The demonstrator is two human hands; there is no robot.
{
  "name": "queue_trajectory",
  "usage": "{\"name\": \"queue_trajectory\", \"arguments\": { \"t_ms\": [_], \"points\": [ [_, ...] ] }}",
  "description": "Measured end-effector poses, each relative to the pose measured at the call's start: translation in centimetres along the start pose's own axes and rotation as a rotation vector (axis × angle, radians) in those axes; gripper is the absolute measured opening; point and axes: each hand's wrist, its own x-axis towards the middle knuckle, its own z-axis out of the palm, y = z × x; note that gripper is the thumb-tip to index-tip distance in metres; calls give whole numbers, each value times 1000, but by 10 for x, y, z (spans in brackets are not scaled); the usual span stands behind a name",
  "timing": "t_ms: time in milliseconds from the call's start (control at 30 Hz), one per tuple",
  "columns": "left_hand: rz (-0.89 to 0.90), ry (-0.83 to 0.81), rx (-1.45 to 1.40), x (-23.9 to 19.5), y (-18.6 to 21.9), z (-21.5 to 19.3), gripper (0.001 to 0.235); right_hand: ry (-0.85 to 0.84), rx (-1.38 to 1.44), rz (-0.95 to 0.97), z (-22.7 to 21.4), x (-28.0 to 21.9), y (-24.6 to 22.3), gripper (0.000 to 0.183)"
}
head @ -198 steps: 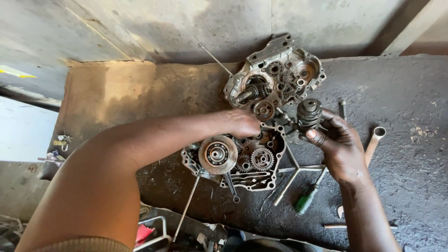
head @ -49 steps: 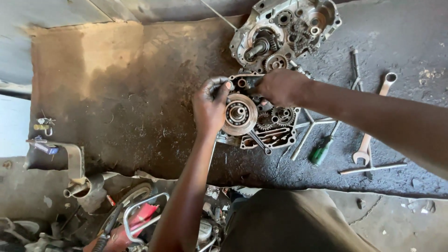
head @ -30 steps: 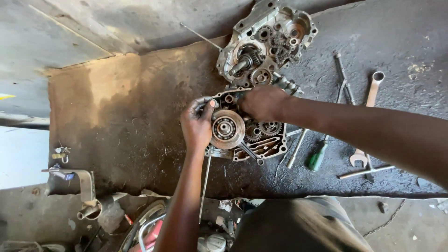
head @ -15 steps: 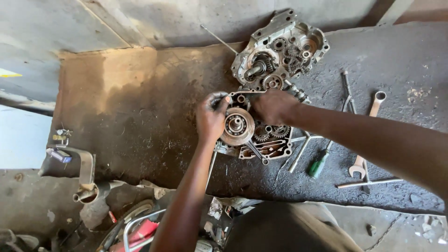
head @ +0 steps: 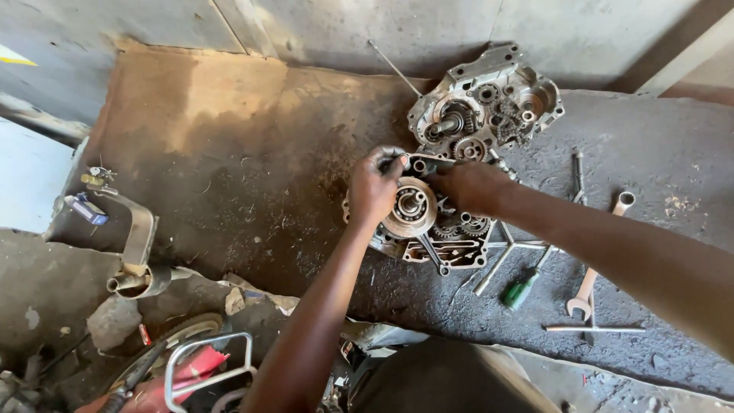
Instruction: Installing the gear selector shaft and associated gears into a motorcycle engine crankcase during an engine rebuild.
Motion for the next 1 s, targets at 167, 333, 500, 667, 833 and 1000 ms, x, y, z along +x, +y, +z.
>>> {"name": "queue_trajectory", "arguments": {
  "t_ms": [167,333,500,667,833,1000],
  "points": [
    [-1,18,33,-5,12,-4,15,-19,87,69,10,0,0,48],
    [-8,22,12,2,-3,3,14,-15,91,65,-13,-12,-10,41],
    [-13,1,-43,11,-20,9,14,0,108,90,-25,-24,-20,39],
    [-30,22,-39,14,-23,12,17,51,191,10,-39,-32,-12,38],
    [25,-46,7,20,-7,0,15,89,474,63,-65,-30,7,30],
    [96,-83,-42,30,22,13,15,438,941,-134,-83,-31,31,32]
  ]
}}
